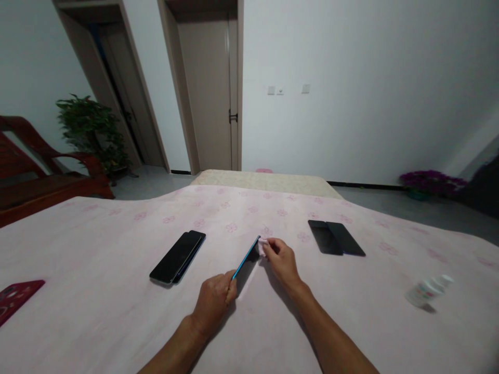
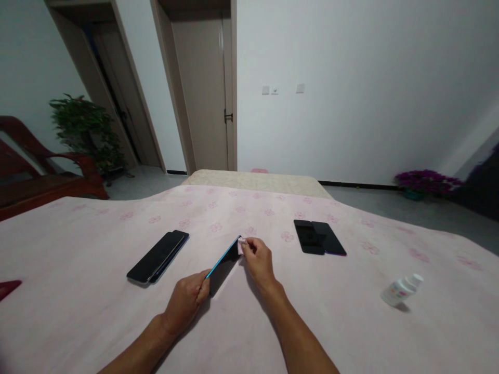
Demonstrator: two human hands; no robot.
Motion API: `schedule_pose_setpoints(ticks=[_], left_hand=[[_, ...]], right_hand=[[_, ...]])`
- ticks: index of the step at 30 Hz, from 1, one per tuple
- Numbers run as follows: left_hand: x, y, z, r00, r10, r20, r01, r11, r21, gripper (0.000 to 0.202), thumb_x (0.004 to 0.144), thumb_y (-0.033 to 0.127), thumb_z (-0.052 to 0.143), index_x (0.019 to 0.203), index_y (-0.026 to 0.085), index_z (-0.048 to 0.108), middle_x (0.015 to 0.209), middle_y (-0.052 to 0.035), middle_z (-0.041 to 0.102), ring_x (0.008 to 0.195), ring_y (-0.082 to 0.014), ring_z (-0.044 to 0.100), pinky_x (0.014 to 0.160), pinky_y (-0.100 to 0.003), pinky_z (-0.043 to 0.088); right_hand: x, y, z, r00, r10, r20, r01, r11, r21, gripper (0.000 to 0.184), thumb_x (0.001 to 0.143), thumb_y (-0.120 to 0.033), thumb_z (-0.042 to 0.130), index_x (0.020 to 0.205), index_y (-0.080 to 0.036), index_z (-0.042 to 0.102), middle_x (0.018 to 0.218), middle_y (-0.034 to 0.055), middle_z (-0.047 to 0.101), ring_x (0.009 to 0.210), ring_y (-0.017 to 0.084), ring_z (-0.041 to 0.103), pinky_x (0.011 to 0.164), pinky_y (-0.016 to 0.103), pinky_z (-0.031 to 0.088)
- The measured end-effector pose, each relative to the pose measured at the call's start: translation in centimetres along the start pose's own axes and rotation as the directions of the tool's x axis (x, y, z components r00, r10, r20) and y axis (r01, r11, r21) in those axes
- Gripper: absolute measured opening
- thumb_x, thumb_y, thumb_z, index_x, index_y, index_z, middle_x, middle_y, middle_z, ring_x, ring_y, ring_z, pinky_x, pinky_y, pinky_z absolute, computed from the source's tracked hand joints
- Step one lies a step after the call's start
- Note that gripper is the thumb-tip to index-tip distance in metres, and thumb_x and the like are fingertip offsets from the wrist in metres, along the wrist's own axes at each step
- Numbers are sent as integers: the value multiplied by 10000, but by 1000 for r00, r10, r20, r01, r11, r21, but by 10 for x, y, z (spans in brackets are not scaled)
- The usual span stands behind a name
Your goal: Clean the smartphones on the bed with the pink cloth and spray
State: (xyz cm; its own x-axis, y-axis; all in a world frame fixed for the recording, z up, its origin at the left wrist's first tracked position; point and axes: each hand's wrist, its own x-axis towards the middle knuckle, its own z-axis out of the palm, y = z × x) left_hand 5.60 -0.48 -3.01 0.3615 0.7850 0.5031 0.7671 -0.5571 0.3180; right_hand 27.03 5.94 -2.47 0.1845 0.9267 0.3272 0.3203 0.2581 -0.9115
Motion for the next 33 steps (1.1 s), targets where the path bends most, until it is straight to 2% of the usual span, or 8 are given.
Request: schedule_pose_setpoints(ticks=[6,11,15,20,24,26,29,33], left_hand=[[3,7,-8,964,-237,120,258,944,-207,333,976,196,345,976,206,678,763,-27,727,666,-154,685,655,-255,493],[6,10,-8,900,-390,195,430,869,-246,289,977,247,398,972,214,686,756,-6,718,695,-150,670,665,-242,433],[7,17,-8,876,-408,258,451,882,-137,253,974,227,409,877,204,641,718,-2,701,676,-149,656,640,-238,388],[9,29,-12,856,-403,324,389,915,110,199,965,267,460,862,201,616,774,-35,717,737,-189,676,637,-262,368],[8,35,-13,883,-322,343,283,946,159,194,967,287,469,885,206,625,830,-51,726,795,-208,678,676,-282,384],[7,36,-13,891,-292,348,253,955,153,168,950,281,489,882,213,627,833,-44,724,796,-210,672,676,-285,385],[9,32,-17,886,-278,371,253,960,117,114,899,258,528,879,226,636,818,-28,721,765,-201,663,649,-272,376],[25,12,-32,831,-283,479,286,956,68,135,833,191,529,825,242,653,804,-12,729,705,-180,655,606,-258,379]], right_hand=[[-19,-14,10,963,-192,187,205,977,-52,207,913,-350,575,898,-204,721,918,71,710,873,203,655,807,313,502],[-12,-4,8,993,-110,45,118,965,-236,180,882,-304,576,865,-186,711,874,75,701,833,218,644,775,335,486],[-11,-6,6,978,-113,173,142,976,-163,211,896,-327,582,890,-182,735,885,65,705,842,199,646,769,310,486],[-12,-13,-2,848,-81,524,105,994,-15,201,874,-338,633,870,-178,755,803,35,701,730,169,636,665,268,475],[-7,-7,-6,951,-66,302,109,986,-129,185,870,-299,610,840,-189,755,823,45,710,788,188,642,711,285,473],[-7,-7,-8,962,-81,259,129,977,-171,192,871,-304,606,835,-197,762,830,50,716,799,193,640,716,288,472],[-9,-14,-12,889,-77,451,139,985,-106,178,844,-289,631,814,-187,773,803,51,722,736,180,633,646,263,462],[-12,-24,-23,677,63,734,-25,998,-62,155,781,-234,643,787,-157,777,685,44,709,586,150,589,519,226,406]])
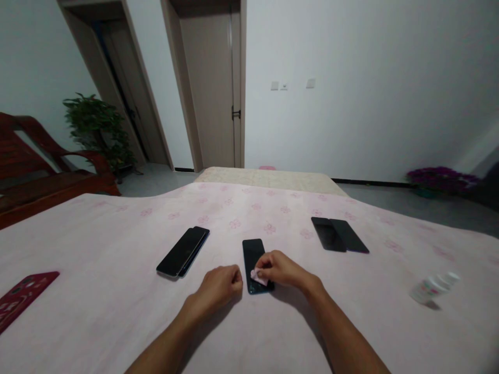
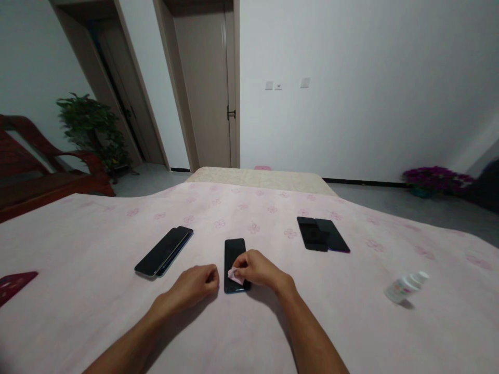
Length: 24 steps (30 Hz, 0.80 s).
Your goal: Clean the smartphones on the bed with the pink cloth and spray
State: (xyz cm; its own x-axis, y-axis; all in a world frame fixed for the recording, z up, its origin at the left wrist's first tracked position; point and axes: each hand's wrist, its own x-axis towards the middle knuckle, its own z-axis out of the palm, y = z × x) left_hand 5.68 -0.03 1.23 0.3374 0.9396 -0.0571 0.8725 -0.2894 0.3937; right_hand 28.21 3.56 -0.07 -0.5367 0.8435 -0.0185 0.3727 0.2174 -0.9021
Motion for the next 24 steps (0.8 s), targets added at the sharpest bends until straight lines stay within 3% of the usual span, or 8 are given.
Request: schedule_pose_setpoints(ticks=[3,6,8,10,14,16,21,24], left_hand=[[21,-7,-21,994,89,-64,-82,991,108,294,762,93,550,997,230,661,964,-46,735,889,-220,675,741,-296,472],[51,-7,-29,943,327,-55,-310,928,205,586,710,-21,524,1239,221,593,1310,-100,638,1195,-247,598,961,-364,485],[72,-5,-26,869,494,14,-484,845,226,705,714,-60,505,1350,243,529,1493,-110,497,1359,-256,482,1066,-408,436],[91,-6,-20,822,563,81,-566,795,217,718,711,-55,555,1344,283,548,1529,-77,465,1415,-264,422,1110,-417,401],[111,-10,-16,721,641,264,-693,681,237,775,691,-5,641,1401,276,507,1523,-113,463,1407,-324,425,1105,-467,407],[112,-10,-19,716,632,295,-696,677,239,776,681,51,686,1401,273,499,1500,-114,485,1387,-328,446,1100,-460,415],[100,-13,-35,702,641,309,-708,672,216,680,655,179,749,1301,233,543,1408,-125,559,1346,-327,478,1091,-426,412],[85,-23,-39,748,583,316,-655,725,213,665,656,222,756,1284,238,541,1332,-107,607,1238,-290,567,1032,-371,452]], right_hand=[[-4,1,-7,998,39,41,-41,999,34,162,730,-181,632,791,-157,780,685,40,714,562,141,570,507,221,387],[-2,5,-11,981,-16,-193,15,1000,-4,133,727,-195,628,695,-155,752,634,27,680,562,138,542,518,225,371],[-2,6,-12,965,-32,-259,28,999,-18,153,745,-219,624,657,-151,730,605,21,655,558,135,526,523,229,364],[-4,5,-12,987,3,-160,-2,1000,4,146,745,-211,617,690,-149,738,623,20,663,558,132,526,535,233,370],[-14,1,-15,991,103,85,-104,994,14,157,698,-170,623,763,-156,766,647,10,678,530,112,499,520,229,343],[-17,2,-19,994,101,48,-101,995,8,148,700,-177,620,740,-155,761,615,1,659,506,102,467,496,225,306],[-20,16,-33,968,127,-216,-118,991,57,135,724,-217,634,695,-129,731,587,16,628,501,99,445,480,222,277],[-22,27,-38,947,176,-267,-156,983,94,152,745,-246,639,742,-126,733,609,22,635,499,97,443,475,220,268]])
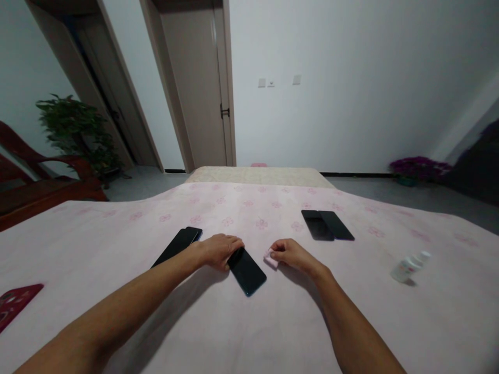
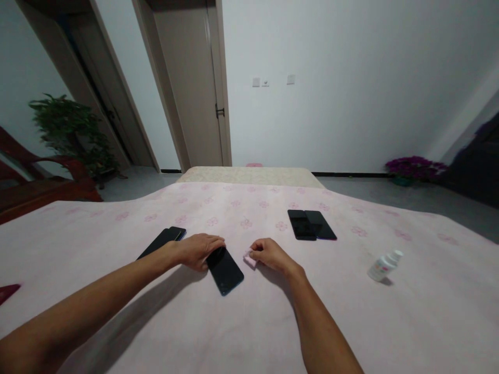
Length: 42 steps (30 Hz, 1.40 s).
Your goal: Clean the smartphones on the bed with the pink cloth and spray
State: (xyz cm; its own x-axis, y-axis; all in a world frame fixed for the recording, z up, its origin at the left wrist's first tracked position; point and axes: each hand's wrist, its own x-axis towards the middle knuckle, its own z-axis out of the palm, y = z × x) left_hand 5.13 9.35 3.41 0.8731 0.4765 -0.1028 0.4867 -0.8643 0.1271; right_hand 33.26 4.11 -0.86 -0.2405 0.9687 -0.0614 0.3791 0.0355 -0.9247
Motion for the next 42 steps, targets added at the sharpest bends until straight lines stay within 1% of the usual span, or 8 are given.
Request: schedule_pose_setpoints(ticks=[10,14,22,26,29,32,37,42], left_hand=[[-50,21,45,917,-337,-211,343,939,-10,535,906,347,616,1403,195,490,1432,-148,551,1277,-294,543,1077,-420,421],[-49,40,42,885,-426,-187,428,903,-27,462,968,419,527,1359,174,545,1380,-149,602,1250,-294,564,1062,-414,427],[-34,70,25,788,-600,-138,601,798,-35,391,1010,435,411,1009,186,713,929,-126,753,905,-291,707,749,-343,480],[-24,73,29,729,-668,-148,667,742,-68,407,1007,441,404,1002,164,701,905,-152,755,862,-305,724,703,-339,458],[-19,78,34,691,-698,-187,692,714,-111,374,1008,421,399,1016,173,680,872,-137,755,819,-295,730,666,-323,437],[-18,82,38,683,-694,-227,681,718,-146,341,1010,401,401,995,186,665,869,-112,756,801,-270,730,639,-300,411],[-25,81,42,678,-693,-247,644,721,-255,298,993,391,444,974,194,666,863,-92,759,791,-240,718,635,-280,377],[-28,84,50,673,-702,-234,484,656,-579,338,972,428,449,866,185,659,766,-57,732,696,-201,672,620,-270,363]], right_hand=[[3,-3,18,989,-94,-116,86,993,-78,155,797,-253,618,782,-134,717,695,54,689,631,142,577,585,238,387],[1,-3,9,1000,-22,20,21,997,72,182,759,-300,674,797,-124,697,662,42,658,552,117,519,517,229,344],[9,-8,13,955,-3,-297,70,975,213,276,740,-436,695,756,-163,659,578,-12,568,478,105,442,472,246,331],[5,-29,21,924,-147,-354,172,984,39,260,812,-434,649,809,-176,685,642,11,617,556,146,526,539,272,397],[-3,-41,40,861,-388,-329,298,909,-292,173,882,-312,598,796,-196,694,791,43,666,747,182,605,682,298,441],[-10,-46,65,826,-489,-281,371,846,-384,157,921,-253,563,848,-201,691,837,51,664,786,180,617,716,297,456],[-10,-48,84,795,-537,-282,445,832,-331,147,941,-237,560,883,-210,692,862,50,669,806,175,632,725,280,476],[12,-29,67,778,-476,-411,339,868,-363,136,919,-232,566,894,-205,696,891,62,686,840,200,647,759,309,486]])
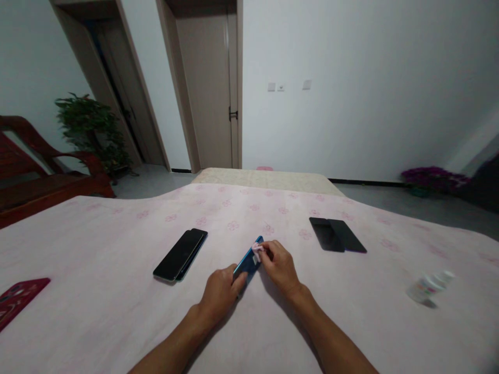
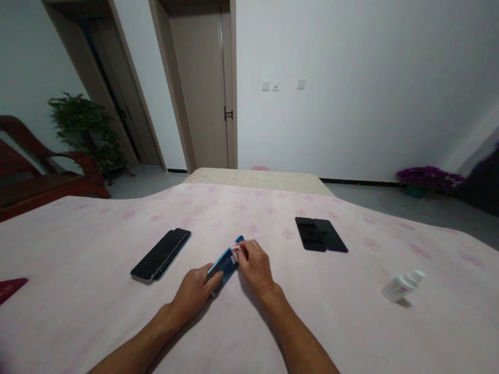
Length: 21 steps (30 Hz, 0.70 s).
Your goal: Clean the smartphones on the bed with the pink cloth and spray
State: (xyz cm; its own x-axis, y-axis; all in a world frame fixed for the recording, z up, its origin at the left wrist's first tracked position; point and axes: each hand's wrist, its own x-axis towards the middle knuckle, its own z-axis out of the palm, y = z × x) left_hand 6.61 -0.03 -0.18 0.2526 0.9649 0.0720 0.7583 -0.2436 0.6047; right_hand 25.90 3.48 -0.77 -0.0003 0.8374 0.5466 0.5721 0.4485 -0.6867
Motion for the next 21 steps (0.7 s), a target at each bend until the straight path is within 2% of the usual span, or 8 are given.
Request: schedule_pose_setpoints(ticks=[3,5,9,11,13,17,19,21], left_hand=[[-2,0,6,1000,-22,-5,20,980,-196,378,954,480,454,849,178,657,759,-44,719,683,-193,650,622,-270,380],[-1,0,9,999,-38,-8,34,967,-253,407,948,506,448,853,174,663,773,-47,720,696,-200,647,631,-277,390],[1,-4,12,998,-53,-21,43,947,-319,473,952,554,409,830,172,660,767,-52,707,694,-201,634,632,-284,409],[2,-7,13,998,-66,-9,58,923,-380,504,953,584,386,819,172,644,738,-46,683,655,-191,621,601,-277,421],[2,-10,15,997,-77,13,75,894,-442,524,951,612,365,806,176,616,692,-31,648,598,-177,603,551,-266,422],[1,-14,18,999,-41,13,42,866,-498,533,963,629,322,762,193,552,627,-1,582,542,-158,577,522,-256,424],[1,-14,17,1000,-24,4,22,864,-503,533,967,631,310,752,199,535,621,5,568,545,-154,573,532,-256,431],[1,-13,16,1000,-19,-1,16,866,-499,537,965,636,306,744,202,533,622,4,566,552,-153,571,545,-259,442]], right_hand=[[2,18,0,997,73,-37,-74,997,-36,130,904,-238,573,898,-200,698,894,65,697,839,211,652,762,323,492],[-3,20,2,996,90,4,-90,996,-10,126,905,-252,583,891,-205,699,883,57,702,817,204,652,745,315,495],[-16,5,9,990,-5,142,-9,995,99,114,912,-231,583,910,-216,696,920,41,710,840,177,660,770,287,499],[-17,1,11,984,-47,171,30,995,99,115,909,-215,580,918,-216,695,924,37,708,849,171,658,783,282,495],[-13,4,11,990,-19,137,14,999,32,119,904,-215,573,905,-207,692,895,41,702,817,175,649,759,289,489],[-5,16,7,994,105,22,-103,992,-77,133,897,-246,569,902,-189,689,879,63,706,798,199,644,723,314,485],[-6,14,6,994,99,36,-98,994,-40,141,905,-261,573,920,-191,693,906,69,714,830,205,653,746,323,494],[-12,6,7,994,38,98,-41,999,28,137,912,-251,573,934,-200,699,919,64,715,842,197,655,763,319,501]])
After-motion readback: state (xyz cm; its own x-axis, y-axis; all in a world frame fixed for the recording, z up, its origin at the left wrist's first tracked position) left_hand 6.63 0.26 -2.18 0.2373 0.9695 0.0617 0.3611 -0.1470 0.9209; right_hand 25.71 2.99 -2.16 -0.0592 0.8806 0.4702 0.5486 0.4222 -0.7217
